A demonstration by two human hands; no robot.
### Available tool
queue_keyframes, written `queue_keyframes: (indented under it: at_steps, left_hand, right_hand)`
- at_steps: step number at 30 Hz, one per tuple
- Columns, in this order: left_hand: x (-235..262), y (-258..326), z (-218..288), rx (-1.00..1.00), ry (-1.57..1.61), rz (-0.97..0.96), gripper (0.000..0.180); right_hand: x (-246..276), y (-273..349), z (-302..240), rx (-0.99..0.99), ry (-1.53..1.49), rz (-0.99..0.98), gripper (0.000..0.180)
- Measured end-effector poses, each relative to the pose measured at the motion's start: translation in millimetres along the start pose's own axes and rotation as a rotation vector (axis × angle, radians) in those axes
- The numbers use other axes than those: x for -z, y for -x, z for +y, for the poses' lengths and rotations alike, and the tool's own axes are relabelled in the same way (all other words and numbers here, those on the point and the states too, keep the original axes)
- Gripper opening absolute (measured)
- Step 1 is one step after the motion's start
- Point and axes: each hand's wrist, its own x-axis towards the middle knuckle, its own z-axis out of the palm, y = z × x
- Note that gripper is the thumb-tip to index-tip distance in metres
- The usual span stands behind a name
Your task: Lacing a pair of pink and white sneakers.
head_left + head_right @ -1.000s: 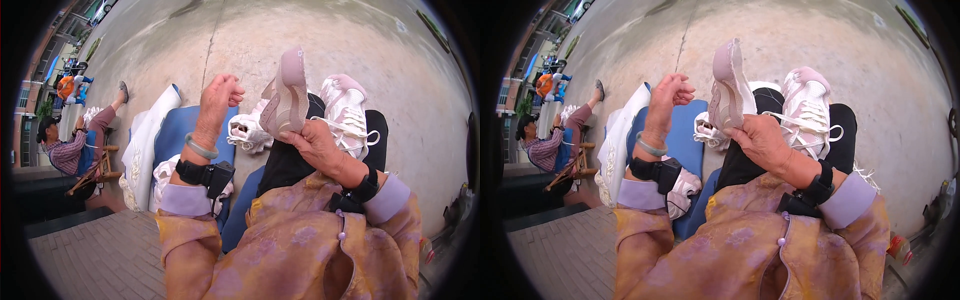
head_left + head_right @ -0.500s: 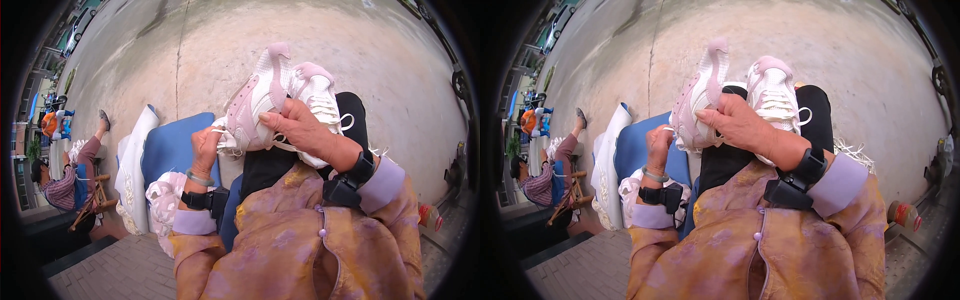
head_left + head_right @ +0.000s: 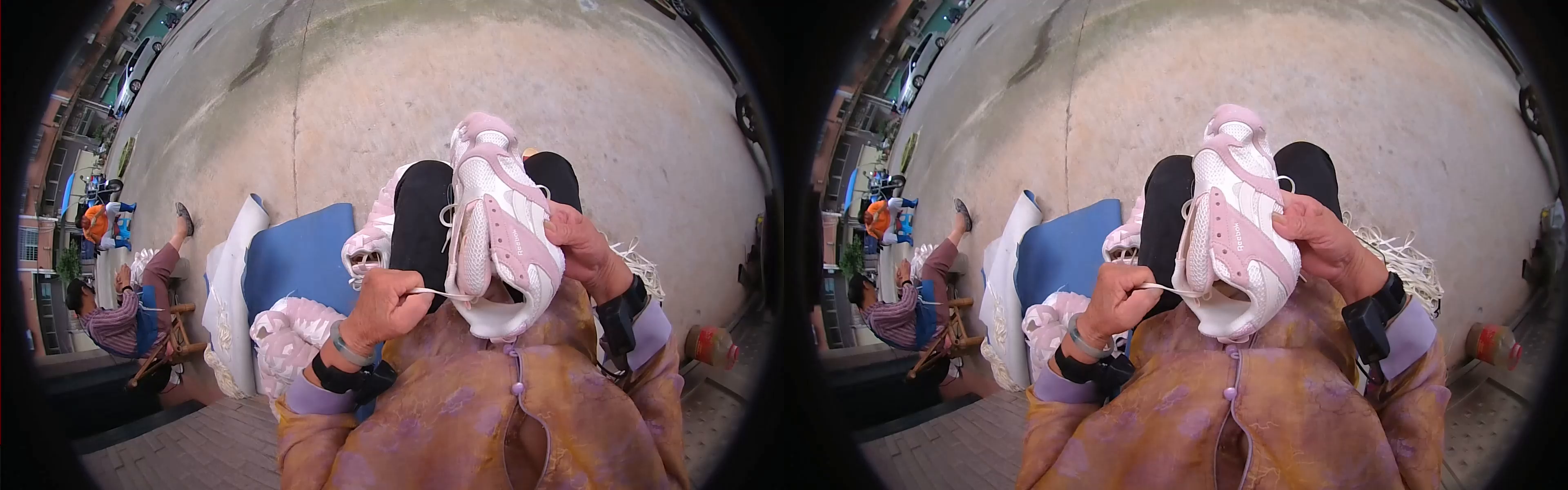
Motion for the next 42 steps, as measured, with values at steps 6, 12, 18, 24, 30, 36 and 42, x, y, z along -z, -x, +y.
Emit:
queue_keyframes:
  at_steps: [6, 12, 18, 24, 30, 36, 42]
  left_hand:
    - [-35, -7, -3, 0.024, -0.167, 0.020, 0.034]
    - [-43, -12, 0, 0.054, -0.155, 0.086, 0.038]
    - [-53, -24, -18, 0.084, 0.054, 0.040, 0.032]
    - [-62, -34, 0, 0.041, -0.104, 0.198, 0.020]
    - [-55, -50, 2, -0.057, -0.271, 0.220, 0.035]
    - [-54, -46, 12, -0.161, -0.608, 0.170, 0.049]
    - [-54, -73, -1, -0.260, -0.646, 0.217, 0.043]
  right_hand:
    - [8, 6, 9, -0.008, -0.029, -0.001, 0.059]
    - [20, 10, 3, 0.019, 0.124, 0.056, 0.054]
    - [37, 13, 21, 0.204, 0.508, 0.385, 0.033]
    - [31, 11, 40, 0.574, 1.179, 0.667, 0.027]
    - [0, 9, 22, 0.911, 1.849, 0.493, 0.053]
    - [2, 7, 24, 0.829, 1.914, 0.465, 0.052]
    - [12, -13, 14, 0.925, 1.926, 0.470, 0.036]
